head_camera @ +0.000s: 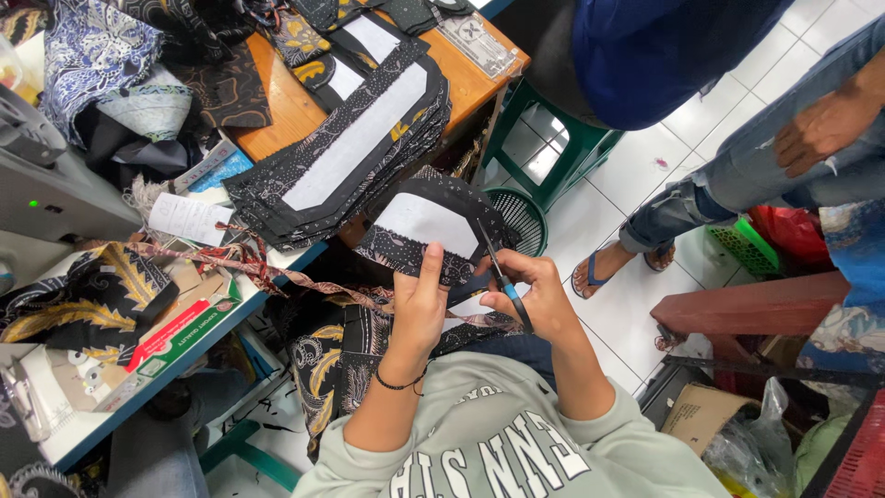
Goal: The person uses scissors to trim the edges of a patterned fabric piece that has a white paper template attached. They carefully cut along the template's outline, remove the excess fabric, and place the finished piece on a stack on the table.
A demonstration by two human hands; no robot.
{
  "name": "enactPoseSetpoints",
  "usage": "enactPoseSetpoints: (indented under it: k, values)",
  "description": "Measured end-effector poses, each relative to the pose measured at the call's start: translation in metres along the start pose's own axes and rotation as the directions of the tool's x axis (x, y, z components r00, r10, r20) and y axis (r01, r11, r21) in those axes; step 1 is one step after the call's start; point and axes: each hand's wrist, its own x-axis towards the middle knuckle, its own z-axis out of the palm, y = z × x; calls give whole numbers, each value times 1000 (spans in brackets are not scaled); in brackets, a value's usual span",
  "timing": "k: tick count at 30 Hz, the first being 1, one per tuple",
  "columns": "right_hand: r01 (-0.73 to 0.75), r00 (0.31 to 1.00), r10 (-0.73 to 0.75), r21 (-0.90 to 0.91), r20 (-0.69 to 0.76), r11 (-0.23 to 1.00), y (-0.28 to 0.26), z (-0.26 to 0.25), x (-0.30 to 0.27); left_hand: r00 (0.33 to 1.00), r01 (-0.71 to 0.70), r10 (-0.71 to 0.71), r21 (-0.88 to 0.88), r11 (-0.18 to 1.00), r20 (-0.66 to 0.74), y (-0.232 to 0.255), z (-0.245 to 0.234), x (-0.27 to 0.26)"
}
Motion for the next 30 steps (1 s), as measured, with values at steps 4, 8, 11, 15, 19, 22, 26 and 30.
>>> enactPoseSetpoints:
  k: [4,8,11,15,19,22,26,30]
  values:
    - [18,1000,-18,-1,-16,1000,1,1,-2,1000,-5,6,24,1000,-13,-4,-1,-1]
    - [-37,999,38,27,-39,999,2,1,-5,1000,6,-4,61,998,-29,-7,-2,-2]
    - [30,999,-29,34,-33,999,2,3,-4,1000,-12,13,28,1000,-6,-5,-3,-3]
    - [13,1000,-13,0,-18,1000,0,2,-5,1000,-17,17,15,1000,-1,-4,-4,-5]
    - [-11,1000,10,-15,-23,1000,-1,2,-7,1000,-14,14,11,1000,12,-5,-6,-7]
    - [-3,1000,3,12,-22,1000,0,3,-6,1000,-21,21,42,999,-6,-6,-6,-6]
    - [-2,999,1,-9,-34,1000,3,4,-4,998,-34,38,92,995,-45,-7,-5,-5]
    - [17,999,-16,28,-38,999,3,7,-1,996,-19,33,163,986,-84,-5,-1,-1]
